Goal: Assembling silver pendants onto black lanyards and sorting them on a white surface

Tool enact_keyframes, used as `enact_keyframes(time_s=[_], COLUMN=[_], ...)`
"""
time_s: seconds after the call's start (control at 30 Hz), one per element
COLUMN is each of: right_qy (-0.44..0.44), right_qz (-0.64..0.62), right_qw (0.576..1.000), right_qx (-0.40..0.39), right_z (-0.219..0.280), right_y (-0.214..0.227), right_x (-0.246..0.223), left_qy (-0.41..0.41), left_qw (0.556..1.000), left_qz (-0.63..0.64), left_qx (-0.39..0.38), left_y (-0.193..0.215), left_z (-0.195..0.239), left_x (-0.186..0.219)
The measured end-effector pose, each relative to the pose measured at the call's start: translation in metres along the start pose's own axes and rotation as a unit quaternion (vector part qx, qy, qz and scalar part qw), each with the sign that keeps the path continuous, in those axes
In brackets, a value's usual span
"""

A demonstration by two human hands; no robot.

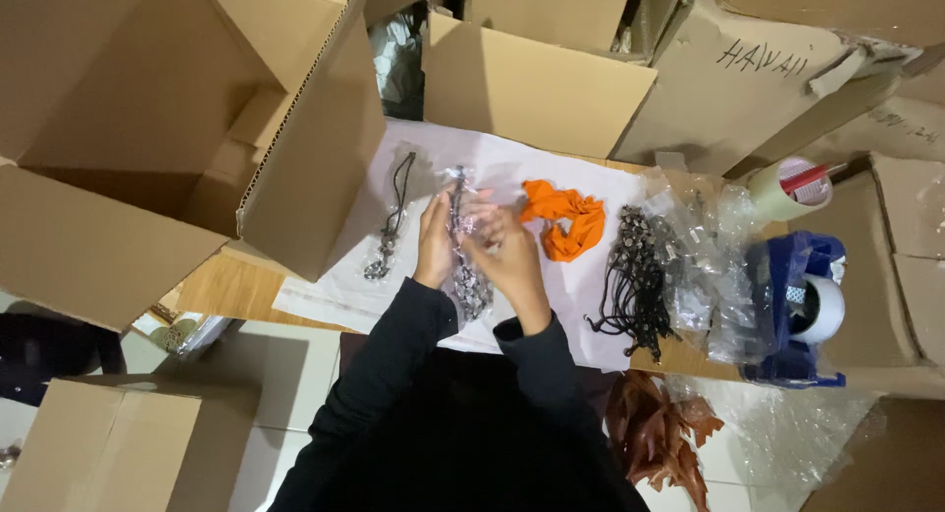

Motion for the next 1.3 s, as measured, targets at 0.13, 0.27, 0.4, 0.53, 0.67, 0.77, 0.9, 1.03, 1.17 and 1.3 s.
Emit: enact_keyframes(time_s=[0.13, 0.27, 0.4, 0.53, 0.67, 0.77, 0.9, 1.03, 1.17, 1.3], right_qy=[-0.018, -0.001, 0.099, 0.119, 0.083, -0.007, -0.047, -0.007, 0.055, 0.069], right_qz=[0.009, -0.005, 0.02, 0.038, -0.119, -0.275, -0.351, -0.334, -0.203, -0.183], right_qw=[0.996, 0.994, 0.991, 0.992, 0.988, 0.961, 0.934, 0.942, 0.977, 0.981], right_qx=[-0.083, -0.11, -0.083, -0.019, 0.055, 0.033, 0.057, 0.028, -0.026, -0.011], right_z=[0.028, 0.041, 0.056, 0.059, 0.055, 0.046, 0.037, 0.032, 0.05, 0.075], right_y=[-0.013, -0.019, -0.031, -0.047, -0.064, -0.096, -0.116, -0.128, -0.102, -0.05], right_x=[-0.004, -0.018, -0.032, -0.021, 0.002, 0.036, 0.026, 0.015, -0.025, -0.018], left_qy=[0.022, 0.013, 0.049, -0.072, -0.039, 0.046, 0.094, 0.104, 0.026, -0.018], left_qw=[0.997, 0.989, 0.972, 0.99, 0.99, 0.962, 0.955, 0.949, 0.869, 0.83], left_qz=[0.017, 0.083, 0.176, 0.115, -0.133, -0.269, -0.249, -0.283, -0.494, -0.558], left_qx=[0.066, 0.118, 0.145, 0.031, -0.027, -0.027, -0.128, -0.095, -0.027, 0.008], left_y=[0.005, -0.009, 0.023, -0.002, -0.01, 0.088, 0.089, 0.113, 0.118, 0.124], left_z=[-0.001, 0.003, -0.015, -0.011, 0.024, 0.014, 0.037, 0.044, 0.042, 0.038], left_x=[0.014, 0.03, -0.034, 0.044, 0.133, 0.055, 0.074, 0.058, 0.083, 0.087])
Point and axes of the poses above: each hand's wrist, its own z-axis away from the middle knuckle, its own y-axis out of the back of the hand, x = y × z, the point moved 5 cm from there along -z, towards the middle knuckle
